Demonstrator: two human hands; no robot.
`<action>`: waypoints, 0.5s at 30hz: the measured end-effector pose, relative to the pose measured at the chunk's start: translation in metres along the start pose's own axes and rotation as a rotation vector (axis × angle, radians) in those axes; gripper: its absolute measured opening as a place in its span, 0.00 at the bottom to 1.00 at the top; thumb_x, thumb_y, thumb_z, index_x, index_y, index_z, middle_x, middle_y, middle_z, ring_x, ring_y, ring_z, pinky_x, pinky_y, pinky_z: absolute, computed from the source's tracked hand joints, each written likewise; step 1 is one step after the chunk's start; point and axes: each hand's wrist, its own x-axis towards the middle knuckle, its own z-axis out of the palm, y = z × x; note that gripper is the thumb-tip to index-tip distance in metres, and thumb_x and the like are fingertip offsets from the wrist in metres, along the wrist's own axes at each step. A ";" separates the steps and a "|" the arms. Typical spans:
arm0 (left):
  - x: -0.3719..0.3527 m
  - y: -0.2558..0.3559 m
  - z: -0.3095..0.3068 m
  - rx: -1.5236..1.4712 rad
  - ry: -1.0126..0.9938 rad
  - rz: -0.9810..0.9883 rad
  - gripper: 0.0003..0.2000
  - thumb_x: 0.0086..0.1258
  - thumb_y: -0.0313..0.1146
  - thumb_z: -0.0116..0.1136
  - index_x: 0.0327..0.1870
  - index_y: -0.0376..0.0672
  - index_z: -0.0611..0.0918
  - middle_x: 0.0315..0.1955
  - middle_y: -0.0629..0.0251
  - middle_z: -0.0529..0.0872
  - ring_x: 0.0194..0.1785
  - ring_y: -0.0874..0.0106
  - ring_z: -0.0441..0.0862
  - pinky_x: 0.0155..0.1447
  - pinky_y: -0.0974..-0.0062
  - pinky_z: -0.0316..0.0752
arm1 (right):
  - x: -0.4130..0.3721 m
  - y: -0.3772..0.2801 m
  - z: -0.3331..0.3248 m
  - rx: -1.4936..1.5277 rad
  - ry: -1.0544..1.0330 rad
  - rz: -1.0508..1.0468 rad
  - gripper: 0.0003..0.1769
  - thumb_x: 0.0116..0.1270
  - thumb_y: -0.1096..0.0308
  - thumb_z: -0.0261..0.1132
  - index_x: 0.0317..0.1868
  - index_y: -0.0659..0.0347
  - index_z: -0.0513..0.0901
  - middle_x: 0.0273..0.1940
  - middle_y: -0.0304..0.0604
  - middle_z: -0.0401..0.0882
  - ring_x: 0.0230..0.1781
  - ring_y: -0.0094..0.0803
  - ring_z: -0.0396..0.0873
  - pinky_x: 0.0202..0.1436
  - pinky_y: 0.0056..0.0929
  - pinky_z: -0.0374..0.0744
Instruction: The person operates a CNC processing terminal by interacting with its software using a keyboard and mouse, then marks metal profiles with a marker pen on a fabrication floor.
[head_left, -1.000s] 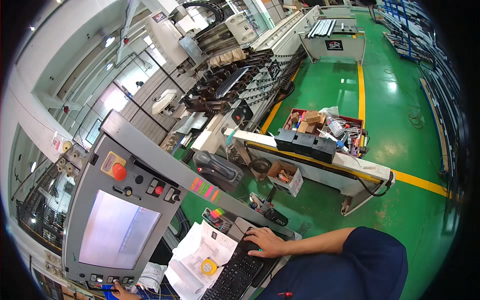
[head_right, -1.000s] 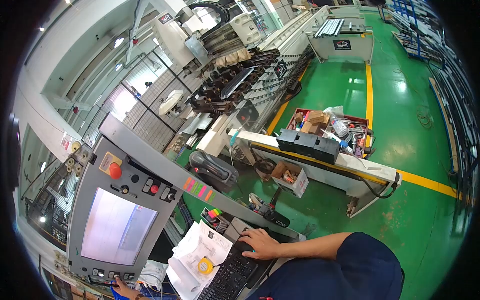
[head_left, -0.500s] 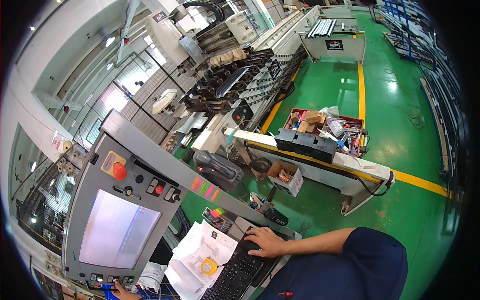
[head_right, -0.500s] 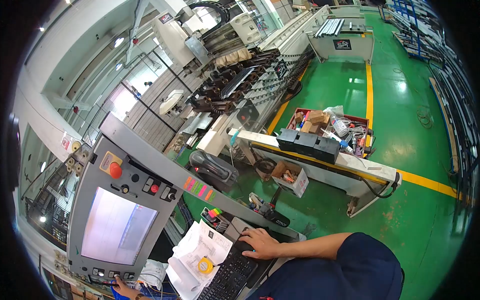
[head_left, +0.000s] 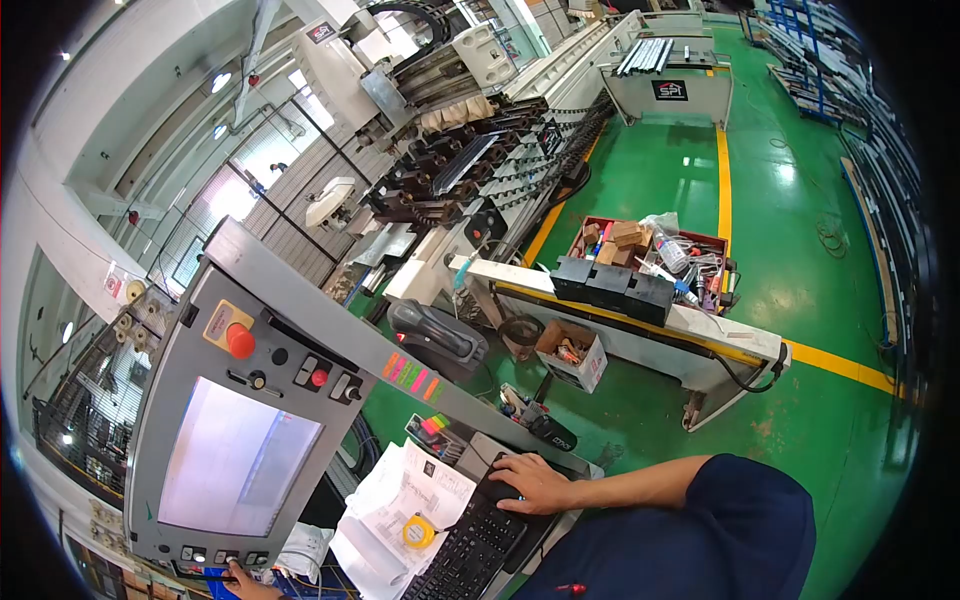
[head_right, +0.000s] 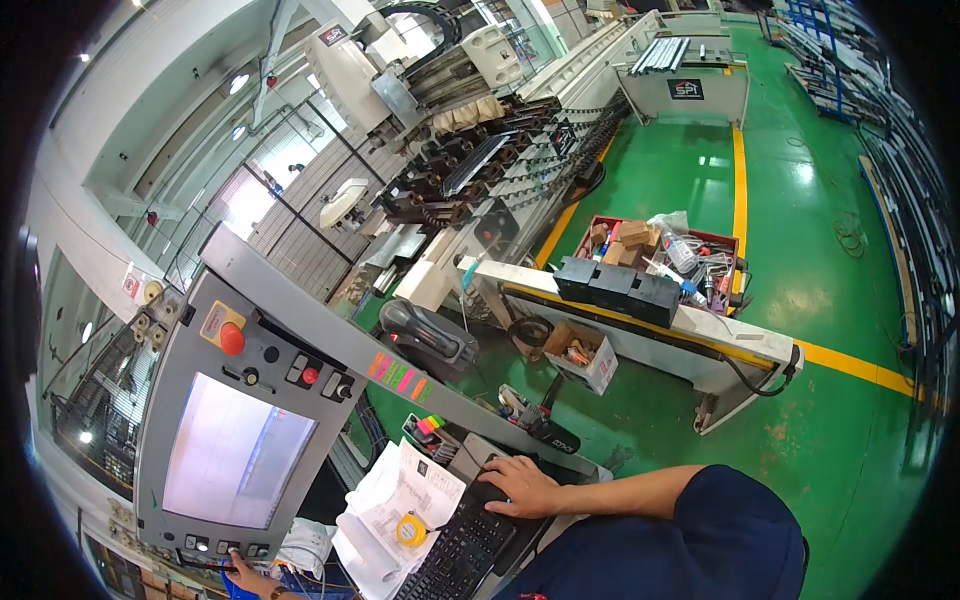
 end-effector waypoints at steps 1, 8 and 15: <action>-0.001 0.002 0.000 0.003 0.003 0.001 0.34 0.60 0.55 0.79 0.43 0.28 0.80 0.37 0.46 0.85 0.36 0.56 0.78 0.46 0.52 0.75 | 0.000 0.000 0.000 -0.005 0.001 0.000 0.32 0.73 0.44 0.65 0.68 0.56 0.75 0.70 0.51 0.69 0.75 0.48 0.63 0.78 0.50 0.59; 0.002 -0.004 0.000 -0.016 0.000 0.048 0.32 0.62 0.53 0.79 0.43 0.27 0.80 0.35 0.47 0.85 0.34 0.58 0.78 0.42 0.54 0.75 | 0.000 0.000 0.000 -0.012 0.022 -0.015 0.32 0.73 0.44 0.65 0.68 0.56 0.75 0.70 0.51 0.69 0.75 0.49 0.64 0.77 0.51 0.60; -0.006 0.013 0.003 -0.082 -0.002 0.034 0.29 0.64 0.48 0.78 0.44 0.27 0.80 0.37 0.47 0.86 0.34 0.62 0.79 0.41 0.57 0.77 | 0.000 -0.001 -0.001 -0.008 0.020 -0.011 0.32 0.73 0.43 0.65 0.68 0.56 0.75 0.70 0.51 0.70 0.74 0.49 0.65 0.77 0.51 0.61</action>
